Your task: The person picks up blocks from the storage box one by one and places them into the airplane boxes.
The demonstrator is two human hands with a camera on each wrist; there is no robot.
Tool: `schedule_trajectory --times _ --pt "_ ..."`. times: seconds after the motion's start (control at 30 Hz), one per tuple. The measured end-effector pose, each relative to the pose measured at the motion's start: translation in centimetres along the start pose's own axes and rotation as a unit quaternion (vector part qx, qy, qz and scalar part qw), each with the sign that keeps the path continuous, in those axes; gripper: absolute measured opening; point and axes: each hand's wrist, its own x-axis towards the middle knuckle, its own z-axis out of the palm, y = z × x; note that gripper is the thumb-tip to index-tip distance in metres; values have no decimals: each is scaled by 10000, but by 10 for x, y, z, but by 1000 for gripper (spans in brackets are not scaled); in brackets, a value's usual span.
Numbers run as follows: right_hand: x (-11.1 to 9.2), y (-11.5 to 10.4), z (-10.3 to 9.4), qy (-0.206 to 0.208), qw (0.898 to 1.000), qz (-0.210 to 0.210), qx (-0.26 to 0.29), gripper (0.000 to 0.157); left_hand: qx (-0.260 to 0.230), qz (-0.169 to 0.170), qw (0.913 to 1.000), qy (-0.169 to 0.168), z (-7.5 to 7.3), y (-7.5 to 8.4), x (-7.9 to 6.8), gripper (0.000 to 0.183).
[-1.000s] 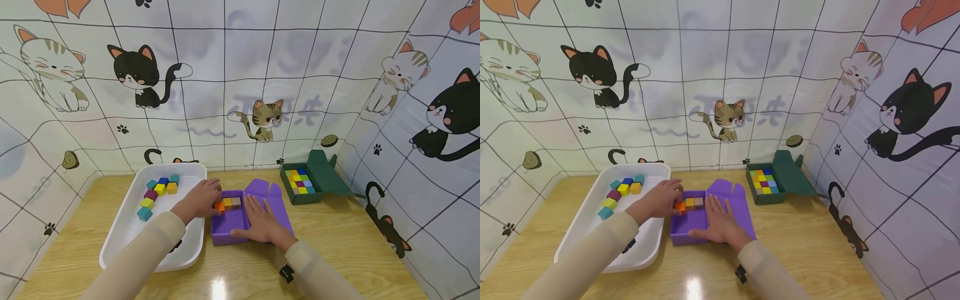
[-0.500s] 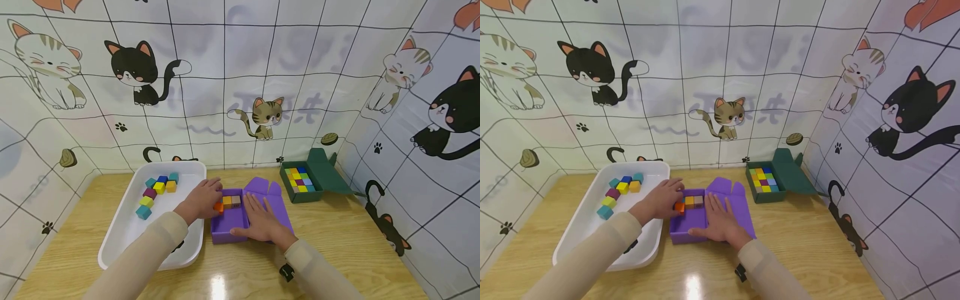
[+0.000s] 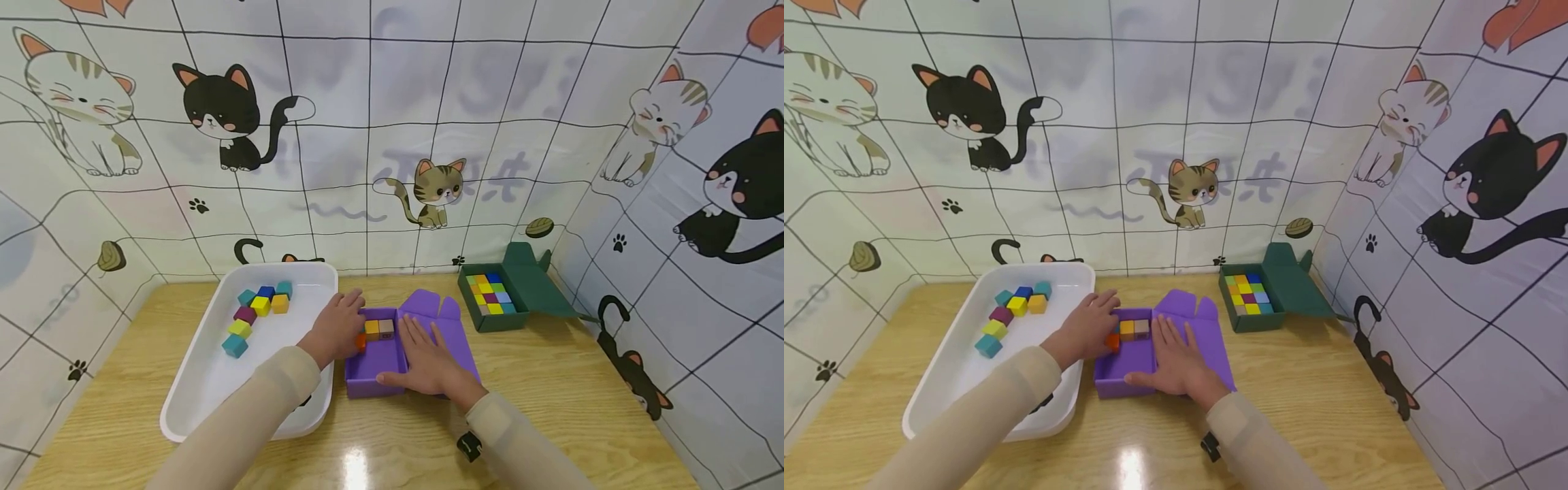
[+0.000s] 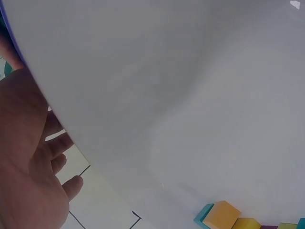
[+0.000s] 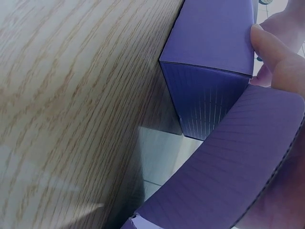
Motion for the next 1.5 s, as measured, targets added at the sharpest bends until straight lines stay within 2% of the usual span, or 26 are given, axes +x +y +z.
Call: schedule_trajectory --times 0.27,0.4,0.5,0.6,0.73,0.83,0.93,1.0,1.17,1.33,1.5 --pt "1 0 1 6 10000 1 9 112 288 -118 9992 -237 -2 2 -1 45" --pt "1 0 1 7 10000 -15 25 112 304 -73 9994 -178 -6 1 -1 49" --pt "0 0 1 -2 10000 -33 28 112 112 -17 9998 143 -14 -4 -1 43" --pt "0 0 0 -1 10000 -34 26 111 -190 30 9977 651 -26 -17 -4 28" --pt "0 0 -1 -9 10000 -31 70 110 -562 -29 9917 1158 -42 -43 -16 19" --pt "0 0 0 -11 10000 -52 82 112 -670 -79 9874 1431 -46 -68 -29 20" --pt "0 1 0 -5 10000 -79 59 114 -652 -95 9843 1639 -43 -93 -46 20" --pt "-1 1 0 -20 10000 -82 30 115 -599 -177 9846 1632 -38 -108 -58 19" --pt "0 2 -1 10 10000 -78 32 113 -815 -693 9879 1124 -17 -135 -88 15" --pt "-1 1 -2 70 9999 -112 103 111 -939 -906 9874 893 5 -151 -107 14" --pt "-1 1 -1 36 9999 -106 96 112 -739 -971 9909 575 23 -155 -118 21"
